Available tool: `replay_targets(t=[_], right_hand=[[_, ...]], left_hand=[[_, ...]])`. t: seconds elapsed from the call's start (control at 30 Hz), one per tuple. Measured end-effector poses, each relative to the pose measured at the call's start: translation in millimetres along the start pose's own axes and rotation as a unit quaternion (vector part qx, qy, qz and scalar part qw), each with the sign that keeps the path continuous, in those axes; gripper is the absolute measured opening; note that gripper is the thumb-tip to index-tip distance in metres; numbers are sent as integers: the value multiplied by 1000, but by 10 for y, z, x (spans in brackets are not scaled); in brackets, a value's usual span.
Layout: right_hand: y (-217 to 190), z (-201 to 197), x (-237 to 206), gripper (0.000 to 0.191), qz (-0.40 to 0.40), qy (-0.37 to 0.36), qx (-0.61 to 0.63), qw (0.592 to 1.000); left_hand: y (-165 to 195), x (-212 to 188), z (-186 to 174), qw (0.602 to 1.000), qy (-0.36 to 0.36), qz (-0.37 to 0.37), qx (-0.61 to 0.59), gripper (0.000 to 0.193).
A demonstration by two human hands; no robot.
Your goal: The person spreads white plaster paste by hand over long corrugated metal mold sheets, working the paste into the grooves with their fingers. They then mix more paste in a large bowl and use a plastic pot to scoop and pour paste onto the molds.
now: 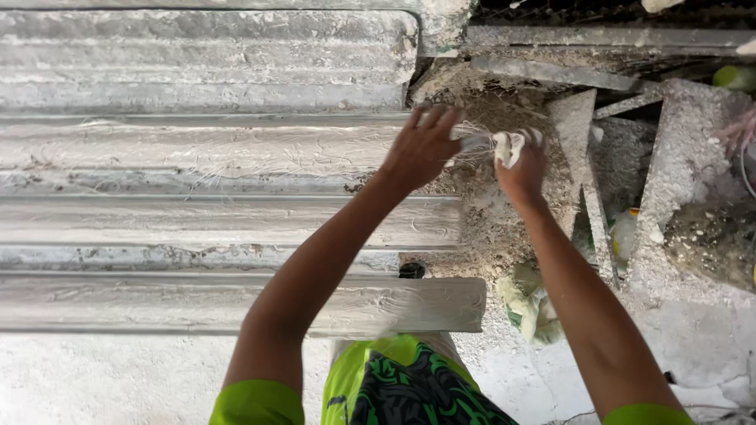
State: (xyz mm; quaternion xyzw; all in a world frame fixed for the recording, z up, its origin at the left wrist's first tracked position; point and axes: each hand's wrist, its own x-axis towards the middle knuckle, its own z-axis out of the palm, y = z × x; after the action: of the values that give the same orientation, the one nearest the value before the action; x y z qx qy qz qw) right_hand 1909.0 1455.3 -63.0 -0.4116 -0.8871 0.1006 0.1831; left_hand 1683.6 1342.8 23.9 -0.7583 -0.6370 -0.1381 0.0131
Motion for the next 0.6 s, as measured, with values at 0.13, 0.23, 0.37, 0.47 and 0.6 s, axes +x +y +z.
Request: replay_targets(t=[0.13, 0.23, 0.37, 0.47, 0.6], right_hand=[[356, -185, 20, 39, 23, -39, 5, 999], [317, -316, 223, 42, 105, -37, 55, 992], [-141, -331, 564, 41, 91, -25, 137, 986], [-467, -189, 713, 39, 222, -270, 188, 918], [-545, 72, 724, 37, 211, -258, 270, 903]], left_hand=[[-378, -599, -79, 986, -62, -154, -21, 48], [-775, -882, -126, 901, -189, -387, 43, 48], [-696, -761, -38, 850, -212, -482, -17, 62], [-149, -297, 167, 892, -240, -383, -8, 65], [391, 115, 311, 930, -247, -270, -33, 65]])
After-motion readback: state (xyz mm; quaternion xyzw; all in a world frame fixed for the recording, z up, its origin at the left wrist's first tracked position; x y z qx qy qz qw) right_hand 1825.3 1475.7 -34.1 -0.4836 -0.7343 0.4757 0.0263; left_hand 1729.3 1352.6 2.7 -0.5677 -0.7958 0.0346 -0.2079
